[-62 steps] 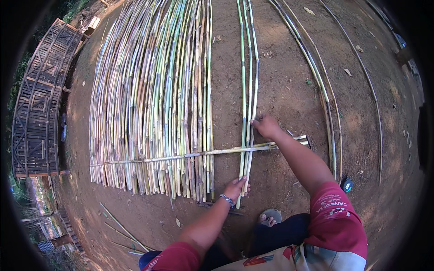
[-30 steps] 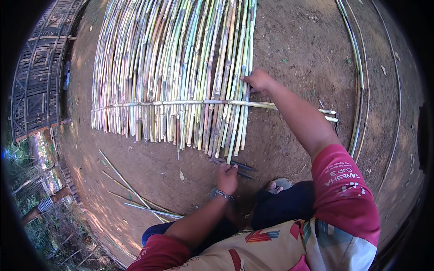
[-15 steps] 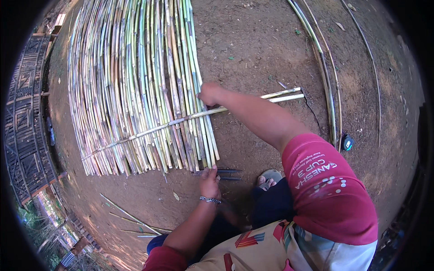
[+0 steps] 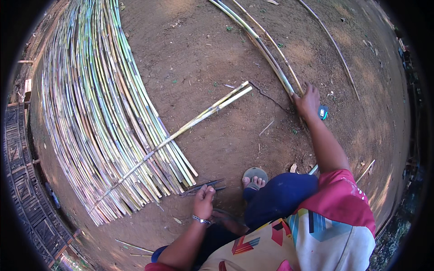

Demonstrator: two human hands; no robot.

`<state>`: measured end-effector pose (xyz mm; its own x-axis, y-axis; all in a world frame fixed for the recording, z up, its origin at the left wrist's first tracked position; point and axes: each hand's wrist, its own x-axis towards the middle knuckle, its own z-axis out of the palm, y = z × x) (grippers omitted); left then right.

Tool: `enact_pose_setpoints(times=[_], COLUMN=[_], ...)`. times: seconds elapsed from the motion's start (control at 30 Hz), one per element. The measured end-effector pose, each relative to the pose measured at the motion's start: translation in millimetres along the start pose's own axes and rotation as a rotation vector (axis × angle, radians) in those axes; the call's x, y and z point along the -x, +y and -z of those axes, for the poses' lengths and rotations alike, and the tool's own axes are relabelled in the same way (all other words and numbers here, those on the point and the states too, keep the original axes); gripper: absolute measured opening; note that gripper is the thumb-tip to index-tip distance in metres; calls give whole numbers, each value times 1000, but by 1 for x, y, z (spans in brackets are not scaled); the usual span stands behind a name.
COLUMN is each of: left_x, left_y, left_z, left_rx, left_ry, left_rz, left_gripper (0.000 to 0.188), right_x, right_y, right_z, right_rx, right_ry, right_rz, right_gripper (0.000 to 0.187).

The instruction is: The person weaves thin bamboo strips into a mat structure on the ground. They use pliers to cut and secure the strips, arranging them in a grid pattern. The person works on the ground, occasionally adjusting the position of the mat and the strips.

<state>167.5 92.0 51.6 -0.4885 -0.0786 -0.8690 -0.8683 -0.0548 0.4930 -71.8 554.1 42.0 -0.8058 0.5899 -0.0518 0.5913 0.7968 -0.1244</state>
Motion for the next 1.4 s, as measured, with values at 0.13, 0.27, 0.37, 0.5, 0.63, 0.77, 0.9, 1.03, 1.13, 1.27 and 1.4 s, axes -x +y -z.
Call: enact_pose_setpoints(times=[0.13, 0.27, 0.37, 0.5, 0.63, 0.77, 0.9, 1.03, 1.13, 1.27, 1.4], left_x=[-13, -19, -25, -53, -66, -90, -116, -145, -151, -148, -131], left_y=[23, 39, 49, 59, 110, 158, 198, 218, 230, 232, 214], left_z=[-22, -44, -55, -67, -88, -102, -102, -78, -76, -84, -89], left_rx=[-109, -216, -284, -397, -669, -992, -1319, -1429, -1435, -1393, -1336], left_ry=[-130, -221, -271, -311, -204, 215, 341, 153, 107, 124, 326], left_rz=[-48, -71, -82, -230, -465, -1077, -934, -689, -585, -524, -842], left_gripper=[63, 58, 55, 53, 53, 49, 50, 42, 36, 34, 34], right_x=[-1, 12, 17, 30, 25, 17, 16, 35, 45, 44, 35], right_y=[81, 79, 70, 53, 44, 45, 42, 18, -11, -35, -82], right_z=[-5, -24, -24, -25, -22, -40, -68, -78, -56, -69, -86], right_rx=[-178, -283, -220, -416, -567, -849, -837, -971, -1007, -993, -1043], right_ry=[-523, -548, -573, -617, -732, -865, -983, -1015, -1103, -1069, -1143], right_rz=[-129, 24, 67, 63, 70, 35, 2, 36, -62, -5, 12], right_gripper=[60, 48, 50, 45, 42, 33, 39, 40, 36, 27, 23])
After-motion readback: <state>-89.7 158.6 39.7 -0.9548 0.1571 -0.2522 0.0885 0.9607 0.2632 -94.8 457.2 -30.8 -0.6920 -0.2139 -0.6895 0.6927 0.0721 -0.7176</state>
